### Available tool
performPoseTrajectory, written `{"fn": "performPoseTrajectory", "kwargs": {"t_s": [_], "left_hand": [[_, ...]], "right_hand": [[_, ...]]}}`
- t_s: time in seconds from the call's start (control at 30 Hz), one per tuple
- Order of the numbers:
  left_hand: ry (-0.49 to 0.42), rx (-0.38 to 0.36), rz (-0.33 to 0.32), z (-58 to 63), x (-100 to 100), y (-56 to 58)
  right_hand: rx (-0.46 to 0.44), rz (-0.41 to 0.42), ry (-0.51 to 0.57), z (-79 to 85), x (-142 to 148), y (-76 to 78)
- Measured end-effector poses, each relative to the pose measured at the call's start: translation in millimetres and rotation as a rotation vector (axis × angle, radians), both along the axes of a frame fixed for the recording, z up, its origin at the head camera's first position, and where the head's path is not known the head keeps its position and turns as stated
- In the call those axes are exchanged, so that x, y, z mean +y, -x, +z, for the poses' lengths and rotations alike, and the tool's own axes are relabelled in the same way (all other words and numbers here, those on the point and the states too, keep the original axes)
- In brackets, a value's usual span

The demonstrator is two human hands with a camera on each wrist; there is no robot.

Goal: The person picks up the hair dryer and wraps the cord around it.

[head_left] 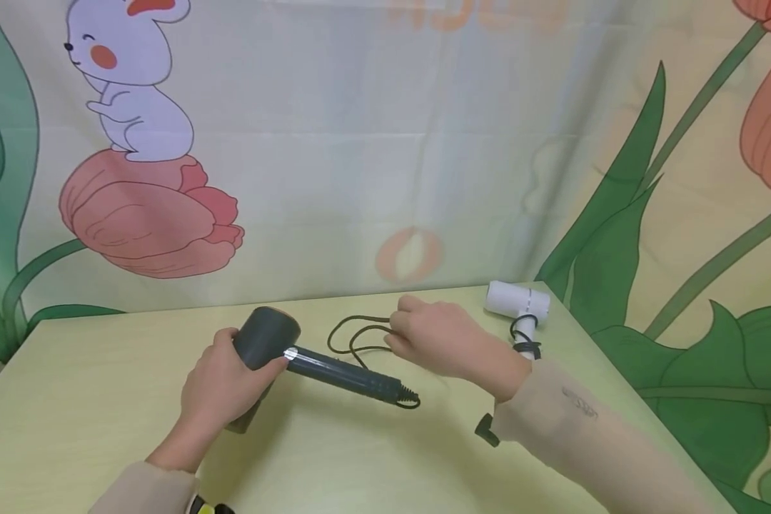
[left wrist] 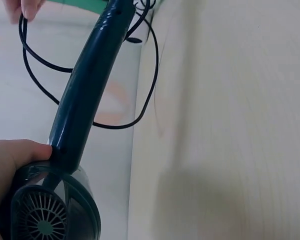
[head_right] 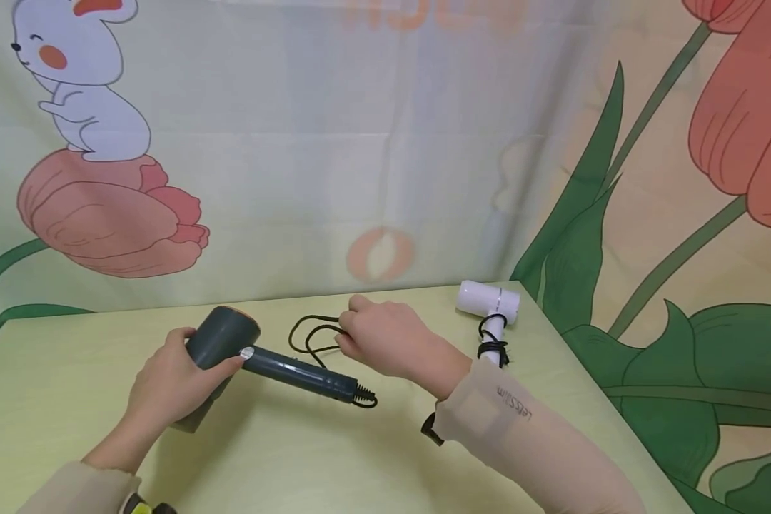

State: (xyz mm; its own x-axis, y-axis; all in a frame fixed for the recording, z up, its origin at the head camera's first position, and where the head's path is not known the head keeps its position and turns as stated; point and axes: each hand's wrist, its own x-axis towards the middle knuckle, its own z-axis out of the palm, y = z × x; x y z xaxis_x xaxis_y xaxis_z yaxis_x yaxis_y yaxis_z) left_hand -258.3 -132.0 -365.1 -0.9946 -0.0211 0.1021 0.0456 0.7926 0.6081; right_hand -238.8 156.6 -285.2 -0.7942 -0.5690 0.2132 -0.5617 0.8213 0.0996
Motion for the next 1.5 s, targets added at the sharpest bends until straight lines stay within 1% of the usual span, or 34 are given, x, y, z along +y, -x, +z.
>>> {"fn": "performPoseTrajectory", "kwargs": {"t_s": [0.13,0.27,0.43,0.53,0.77,0.9,1.1,1.2,1.27,1.37,1.5], "left_hand": [[-0.019,0.008,0.035,-1.6,-2.5,3.3],[-0.045,0.01,0.076,-2.0,-4.3,5.9],[-0.092,0.04,0.135,-3.9,-5.6,9.0],[-0.124,0.054,0.163,-4.7,-6.3,9.8],[-0.203,0.055,0.226,-6.0,-8.4,9.7],[-0.261,0.074,0.264,-6.6,-11.3,9.0],[-0.307,0.106,0.288,-4.1,-16.4,7.8],[-0.33,0.109,0.296,-1.3,-18.3,6.4],[-0.35,0.108,0.299,0.4,-18.8,5.0],[-0.375,0.114,0.3,3.3,-20.1,2.9],[-0.396,0.116,0.289,8.4,-22.6,-0.3]], "right_hand": [[-0.016,0.003,0.011,-0.1,-1.7,-4.1],[-0.053,-0.006,0.027,-2.1,-3.0,-7.3],[-0.081,-0.003,0.053,-6.0,-5.6,-11.6],[-0.077,0.002,0.072,-9.2,-7.3,-13.9],[-0.151,0.025,0.127,-15.6,-5.8,-17.5],[-0.164,-0.001,0.226,-17.9,-1.2,-15.0],[-0.105,-0.068,0.45,-23.6,9.0,-7.3],[-0.083,-0.099,0.564,-26.5,14.8,-3.3],[-0.073,-0.128,0.621,-30.2,19.4,-0.7],[-0.054,-0.181,0.681,-39.1,27.4,3.1],[-0.052,-0.236,0.716,-52.7,38.2,8.2]]}}
